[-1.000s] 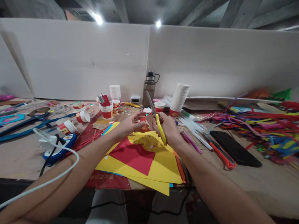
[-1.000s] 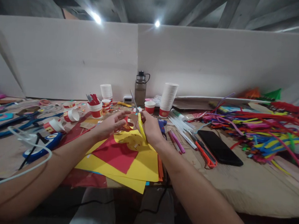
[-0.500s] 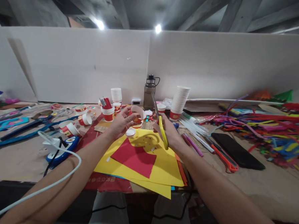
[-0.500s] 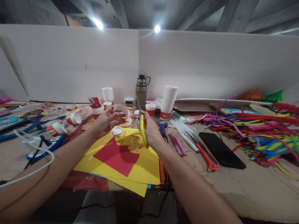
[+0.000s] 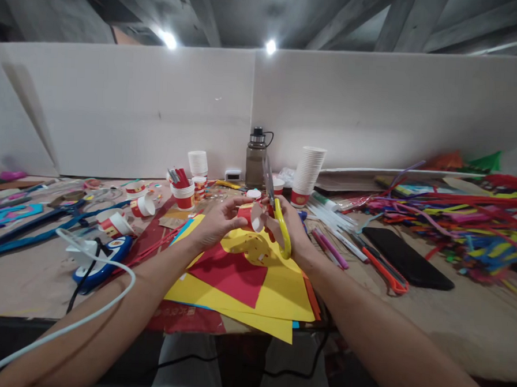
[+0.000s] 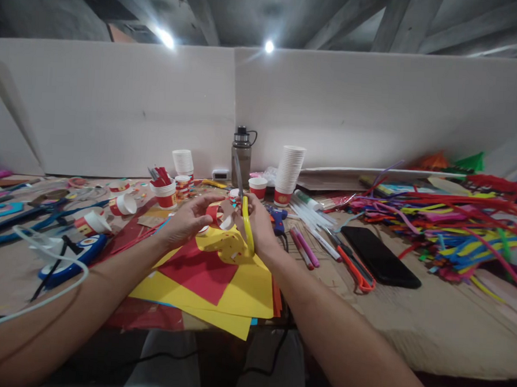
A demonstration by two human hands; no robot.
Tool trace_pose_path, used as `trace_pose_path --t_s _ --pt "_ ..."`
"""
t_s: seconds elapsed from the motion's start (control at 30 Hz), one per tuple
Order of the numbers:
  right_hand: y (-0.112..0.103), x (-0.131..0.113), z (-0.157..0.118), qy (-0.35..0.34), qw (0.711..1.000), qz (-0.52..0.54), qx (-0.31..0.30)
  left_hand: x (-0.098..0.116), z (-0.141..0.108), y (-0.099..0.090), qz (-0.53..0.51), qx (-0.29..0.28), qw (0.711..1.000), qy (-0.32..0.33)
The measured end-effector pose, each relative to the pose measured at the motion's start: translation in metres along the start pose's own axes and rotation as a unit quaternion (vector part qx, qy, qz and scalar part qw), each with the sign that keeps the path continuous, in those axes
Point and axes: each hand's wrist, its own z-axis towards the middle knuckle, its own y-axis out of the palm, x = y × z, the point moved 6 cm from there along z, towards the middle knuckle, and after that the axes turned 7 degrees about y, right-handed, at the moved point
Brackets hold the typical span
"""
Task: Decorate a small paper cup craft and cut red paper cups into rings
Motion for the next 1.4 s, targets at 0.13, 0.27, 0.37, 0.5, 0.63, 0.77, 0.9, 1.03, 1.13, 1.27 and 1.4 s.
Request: trace_pose_path --t_s 0.13,0.27,0.37,0.5,0.63,0.77,0.9,1.03,1.13,1.27,1.4 --pt "0.001 0.007 0.002 0.056 0.998 0.01 -0.02 -0.004 -0.001 -0.001 -0.081 0.031 0.996 -0.033" --pt "0.0 0.003 0.001 0.04 0.999 -0.01 -0.006 -0.011 -0.002 -0.001 -0.062 0.067 0.995 -0.049" --pt "0.006 -0.002 -0.002 0.013 0.999 -0.027 -0.015 -0.014 -0.001 0.0 -0.028 0.091 0.994 -0.051" --pt "0.017 -0.005 -0.007 -0.006 0.998 -0.033 -0.061 -0.008 0.002 -0.01 -0.06 0.18 0.981 -0.029" --pt "0.017 -0.01 -0.01 -0.051 0.987 -0.133 -0.077 0.006 0.008 -0.027 -0.081 0.227 0.97 0.019" --pt "0.018 -0.011 -0.012 -0.052 0.966 -0.231 -0.1 0.015 0.011 -0.041 -0.066 0.245 0.966 0.052" --pt "0.023 -0.012 -0.014 -0.083 0.954 -0.261 -0.125 0.017 0.012 -0.044 -0.056 0.241 0.965 0.091" --pt "0.025 -0.01 -0.014 -0.088 0.952 -0.265 -0.128 0.016 0.013 -0.043 -0.051 0.22 0.968 0.106" --pt "0.026 -0.009 -0.014 -0.081 0.954 -0.254 -0.135 0.014 0.013 -0.043 -0.049 0.217 0.97 0.098" --pt "0.026 -0.01 -0.016 -0.076 0.958 -0.242 -0.135 0.015 0.013 -0.042 -0.042 0.235 0.968 0.082" --pt "0.025 -0.011 -0.016 -0.078 0.962 -0.226 -0.13 0.016 0.012 -0.041 -0.041 0.239 0.968 0.067"
